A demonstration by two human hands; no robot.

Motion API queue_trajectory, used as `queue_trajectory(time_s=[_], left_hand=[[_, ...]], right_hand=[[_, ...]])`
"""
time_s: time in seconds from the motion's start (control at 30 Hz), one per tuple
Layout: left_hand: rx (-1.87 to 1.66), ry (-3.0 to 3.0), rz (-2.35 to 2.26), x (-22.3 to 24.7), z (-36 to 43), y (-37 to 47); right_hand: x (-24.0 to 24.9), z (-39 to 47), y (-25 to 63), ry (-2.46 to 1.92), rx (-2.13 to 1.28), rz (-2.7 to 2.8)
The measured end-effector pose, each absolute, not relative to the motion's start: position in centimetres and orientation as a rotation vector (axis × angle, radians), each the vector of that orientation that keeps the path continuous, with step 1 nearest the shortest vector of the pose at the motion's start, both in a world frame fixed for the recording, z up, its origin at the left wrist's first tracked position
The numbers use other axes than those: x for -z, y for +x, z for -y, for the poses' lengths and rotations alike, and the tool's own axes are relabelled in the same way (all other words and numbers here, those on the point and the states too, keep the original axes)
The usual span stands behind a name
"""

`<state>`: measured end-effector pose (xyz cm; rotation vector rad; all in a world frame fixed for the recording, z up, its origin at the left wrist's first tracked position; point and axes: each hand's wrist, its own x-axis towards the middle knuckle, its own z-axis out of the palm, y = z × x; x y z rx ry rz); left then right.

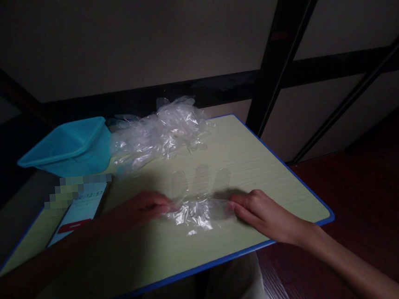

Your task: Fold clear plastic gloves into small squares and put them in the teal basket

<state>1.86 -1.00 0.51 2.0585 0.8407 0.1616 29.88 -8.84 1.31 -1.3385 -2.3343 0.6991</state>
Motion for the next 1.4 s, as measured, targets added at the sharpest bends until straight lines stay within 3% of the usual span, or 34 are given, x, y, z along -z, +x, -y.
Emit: queue_trajectory(time_s=[0.23,0.43,0.87,1.4], left_hand=[[-0.018,1.581,-0.906,-0.2,-1.4,3.1],[-0.039,1.386,-1.055,0.0,-1.7,3.6],[-0.001,1.365,-1.103,0.7,-2.0,4.0],[-0.005,1.383,-1.186,0.6,-1.8,4.7]], right_hand=[[-0.2,6.1,29.9,-1.325,-1.338,1.954],[0.4,5.0,29.2,-1.508,-1.518,1.685],[-0.1,4.7,28.2,-1.679,-1.544,1.537],[1.1,4.9,28.5,-1.659,-1.256,1.662]])
